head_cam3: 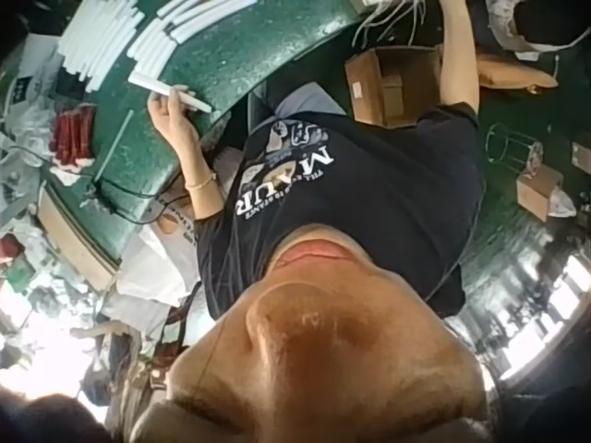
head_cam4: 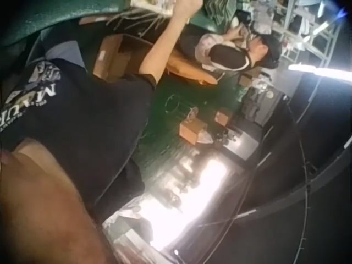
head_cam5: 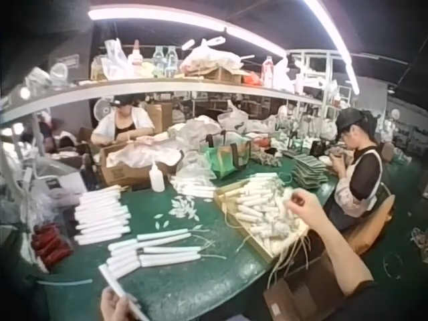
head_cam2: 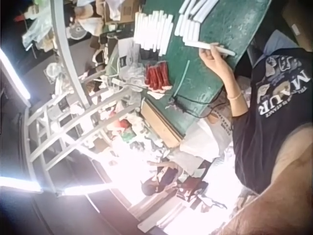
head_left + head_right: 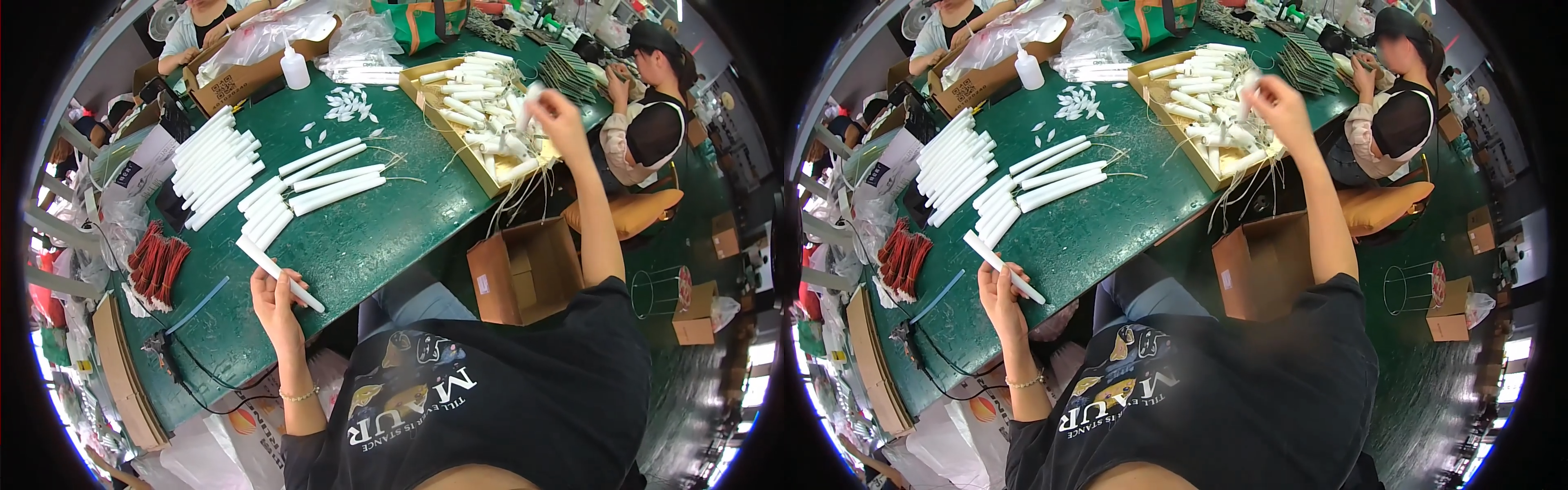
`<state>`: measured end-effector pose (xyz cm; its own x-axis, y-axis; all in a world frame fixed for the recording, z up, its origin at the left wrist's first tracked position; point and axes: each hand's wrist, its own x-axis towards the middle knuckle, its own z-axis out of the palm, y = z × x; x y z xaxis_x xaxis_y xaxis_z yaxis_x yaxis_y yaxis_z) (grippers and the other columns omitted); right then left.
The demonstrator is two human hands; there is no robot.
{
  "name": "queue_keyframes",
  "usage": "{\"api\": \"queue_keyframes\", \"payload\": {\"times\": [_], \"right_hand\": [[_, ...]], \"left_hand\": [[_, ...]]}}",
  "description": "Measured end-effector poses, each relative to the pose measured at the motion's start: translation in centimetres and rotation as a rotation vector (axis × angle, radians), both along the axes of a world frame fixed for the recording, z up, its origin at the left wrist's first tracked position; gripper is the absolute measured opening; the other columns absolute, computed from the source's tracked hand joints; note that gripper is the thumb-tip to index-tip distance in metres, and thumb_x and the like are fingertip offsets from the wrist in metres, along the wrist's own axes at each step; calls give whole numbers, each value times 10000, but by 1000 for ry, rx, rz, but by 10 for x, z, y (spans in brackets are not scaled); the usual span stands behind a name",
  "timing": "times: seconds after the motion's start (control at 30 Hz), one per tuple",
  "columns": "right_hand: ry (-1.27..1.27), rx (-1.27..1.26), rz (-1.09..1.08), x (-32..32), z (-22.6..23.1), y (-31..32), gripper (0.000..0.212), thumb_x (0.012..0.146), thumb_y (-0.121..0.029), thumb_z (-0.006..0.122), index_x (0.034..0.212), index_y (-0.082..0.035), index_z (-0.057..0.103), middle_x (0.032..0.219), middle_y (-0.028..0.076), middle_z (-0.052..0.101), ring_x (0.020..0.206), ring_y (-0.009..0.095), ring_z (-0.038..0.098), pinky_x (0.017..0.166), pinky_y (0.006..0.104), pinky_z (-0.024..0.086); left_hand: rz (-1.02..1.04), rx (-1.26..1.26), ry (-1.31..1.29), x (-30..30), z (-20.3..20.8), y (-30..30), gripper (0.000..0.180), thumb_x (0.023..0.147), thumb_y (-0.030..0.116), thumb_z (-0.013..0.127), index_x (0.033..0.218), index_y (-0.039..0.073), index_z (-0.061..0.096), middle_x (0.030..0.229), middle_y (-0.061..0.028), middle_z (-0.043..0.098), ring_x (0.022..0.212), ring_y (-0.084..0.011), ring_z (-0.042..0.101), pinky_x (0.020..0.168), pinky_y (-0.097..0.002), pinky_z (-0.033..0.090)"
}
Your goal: Assembling white plastic tubes with clear wiring on a factory production line.
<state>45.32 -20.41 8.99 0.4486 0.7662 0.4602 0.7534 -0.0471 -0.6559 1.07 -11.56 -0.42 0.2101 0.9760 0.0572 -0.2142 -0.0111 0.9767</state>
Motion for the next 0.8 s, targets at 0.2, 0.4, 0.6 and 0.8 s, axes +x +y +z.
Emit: {"api": "queue_keyframes", "payload": {"times": [0.2, 0.4, 0.6, 0.8], "right_hand": [[425, 499, 86, 7, 37, 8, 206, 862, -205, 540, 1002, -53, 542, 888, 7, 563, 713, 70, 506, 625, 185, 400], [471, 893, 308, -7, 64, 19, 270, 873, -203, 520, 1074, -29, 471, 1012, 100, 563, 901, 156, 539, 658, 279, 458], [478, 1011, 402, -49, 81, 30, 297, 875, -229, 515, 1095, -38, 455, 1038, 156, 555, 920, 198, 549, 667, 297, 475], [524, 707, 598, -135, 62, 49, 284, 897, -201, 471, 1106, -11, 442, 1051, 155, 544, 912, 189, 551, 661, 273, 466]], "left_hand": [[3, 7, 12, -1, 0, -1, 272, 864, 112, 488, 1095, -7, 407, 785, -73, 567, 638, -93, 533, 491, -161, 382], [4, 16, -11, 0, 0, -2, 277, 861, 113, 487, 1095, -9, 403, 785, -81, 561, 638, -106, 521, 531, -173, 388], [-7, 31, -110, 3, 4, -2, 246, 856, 104, 472, 1067, -10, 418, 709, -42, 483, 586, -88, 455, 517, -183, 358], [-88, 2, 104, 43, 73, -5, 203, 820, 138, 569, 975, 9, 549, 572, 54, 404, 432, -18, 334, 381, -179, 252]]}}
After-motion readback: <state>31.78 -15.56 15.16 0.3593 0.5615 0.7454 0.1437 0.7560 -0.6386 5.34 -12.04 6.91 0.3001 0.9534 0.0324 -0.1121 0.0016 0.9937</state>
